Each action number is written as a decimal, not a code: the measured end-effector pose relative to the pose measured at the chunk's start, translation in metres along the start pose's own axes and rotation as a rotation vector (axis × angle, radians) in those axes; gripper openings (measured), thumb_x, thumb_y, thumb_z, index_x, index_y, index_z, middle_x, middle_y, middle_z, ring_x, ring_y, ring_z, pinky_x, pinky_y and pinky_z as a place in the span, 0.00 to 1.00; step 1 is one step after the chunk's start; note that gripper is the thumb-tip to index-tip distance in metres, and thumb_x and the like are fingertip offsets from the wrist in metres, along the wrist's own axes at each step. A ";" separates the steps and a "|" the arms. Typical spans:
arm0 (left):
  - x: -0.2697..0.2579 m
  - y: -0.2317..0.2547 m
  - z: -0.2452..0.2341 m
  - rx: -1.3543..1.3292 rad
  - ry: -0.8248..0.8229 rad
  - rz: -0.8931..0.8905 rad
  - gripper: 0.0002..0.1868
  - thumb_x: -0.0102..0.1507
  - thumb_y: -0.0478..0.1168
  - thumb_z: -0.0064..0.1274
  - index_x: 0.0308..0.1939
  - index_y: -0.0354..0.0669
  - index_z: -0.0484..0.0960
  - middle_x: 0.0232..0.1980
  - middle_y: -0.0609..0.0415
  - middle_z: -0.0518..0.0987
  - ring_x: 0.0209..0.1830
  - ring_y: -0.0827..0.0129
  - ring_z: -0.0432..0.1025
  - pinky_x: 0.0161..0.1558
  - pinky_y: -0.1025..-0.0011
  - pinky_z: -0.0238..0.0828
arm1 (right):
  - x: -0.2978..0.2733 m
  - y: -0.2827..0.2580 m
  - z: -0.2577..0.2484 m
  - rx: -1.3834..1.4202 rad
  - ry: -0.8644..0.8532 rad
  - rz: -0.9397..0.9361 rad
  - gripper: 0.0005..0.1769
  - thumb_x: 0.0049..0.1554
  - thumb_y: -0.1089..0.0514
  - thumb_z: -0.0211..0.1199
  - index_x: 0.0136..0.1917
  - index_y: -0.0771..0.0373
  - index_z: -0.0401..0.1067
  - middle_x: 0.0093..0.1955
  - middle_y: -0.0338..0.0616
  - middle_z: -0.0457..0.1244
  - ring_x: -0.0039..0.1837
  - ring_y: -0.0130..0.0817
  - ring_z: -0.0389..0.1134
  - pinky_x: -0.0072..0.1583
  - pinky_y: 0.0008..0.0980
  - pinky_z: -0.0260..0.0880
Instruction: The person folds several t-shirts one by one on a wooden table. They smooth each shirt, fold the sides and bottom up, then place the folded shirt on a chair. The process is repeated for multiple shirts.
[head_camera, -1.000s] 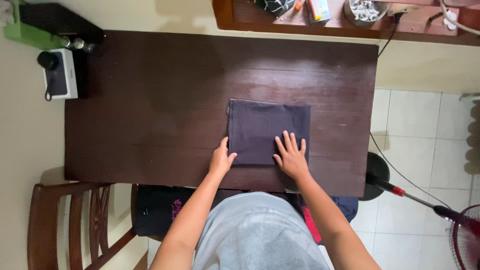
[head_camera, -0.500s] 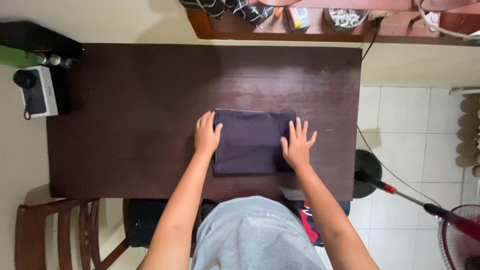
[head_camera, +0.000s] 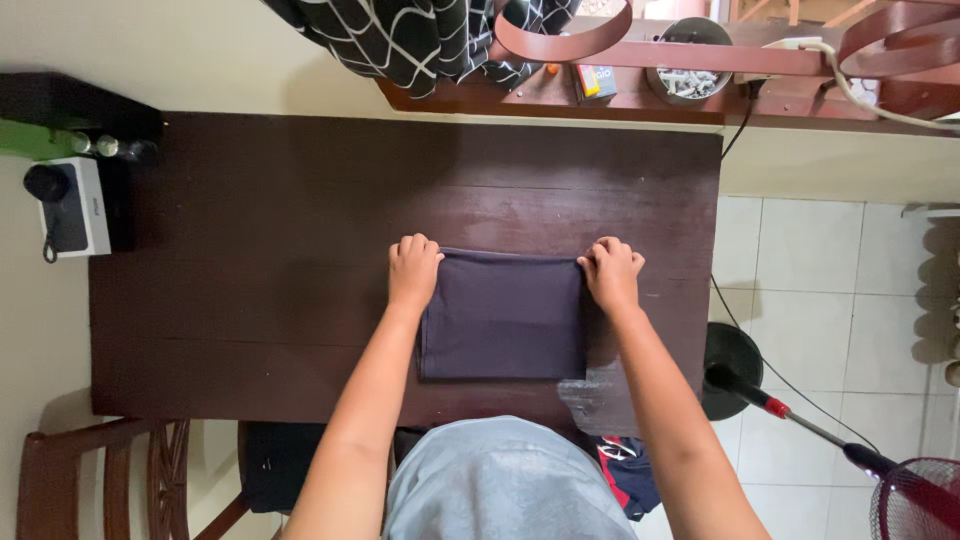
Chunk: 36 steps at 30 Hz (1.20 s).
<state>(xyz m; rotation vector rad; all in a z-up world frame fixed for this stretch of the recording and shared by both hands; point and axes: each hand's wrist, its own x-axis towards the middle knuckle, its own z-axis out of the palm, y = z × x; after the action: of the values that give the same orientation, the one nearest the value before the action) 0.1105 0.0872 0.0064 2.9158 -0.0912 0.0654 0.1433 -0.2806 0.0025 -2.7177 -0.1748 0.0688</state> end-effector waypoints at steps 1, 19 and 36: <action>0.000 0.009 0.004 0.080 0.027 -0.022 0.07 0.63 0.41 0.55 0.44 0.47 0.79 0.48 0.54 0.74 0.55 0.58 0.67 0.61 0.55 0.62 | -0.003 -0.007 0.001 -0.007 0.036 -0.008 0.10 0.58 0.54 0.69 0.51 0.58 0.75 0.62 0.42 0.64 0.65 0.44 0.64 0.68 0.54 0.54; -0.044 0.064 0.018 -0.010 -0.227 -0.258 0.50 0.65 0.65 0.46 0.80 0.38 0.47 0.84 0.40 0.43 0.84 0.48 0.36 0.75 0.34 0.30 | -0.056 -0.038 0.012 -0.230 -0.199 0.159 0.51 0.59 0.36 0.54 0.82 0.68 0.41 0.86 0.54 0.35 0.84 0.59 0.32 0.74 0.75 0.24; -0.147 0.054 0.014 0.002 -0.513 0.116 0.68 0.47 0.80 0.56 0.80 0.49 0.49 0.83 0.36 0.40 0.83 0.45 0.34 0.75 0.36 0.31 | -0.153 -0.080 0.054 -0.049 -0.311 -0.258 0.50 0.51 0.38 0.64 0.81 0.54 0.53 0.85 0.47 0.44 0.85 0.52 0.42 0.78 0.68 0.36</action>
<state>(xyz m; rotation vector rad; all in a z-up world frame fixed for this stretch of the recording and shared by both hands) -0.0390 0.0395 -0.0025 2.8505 -0.3411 -0.6628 -0.0208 -0.2068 -0.0103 -2.6928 -0.6213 0.4174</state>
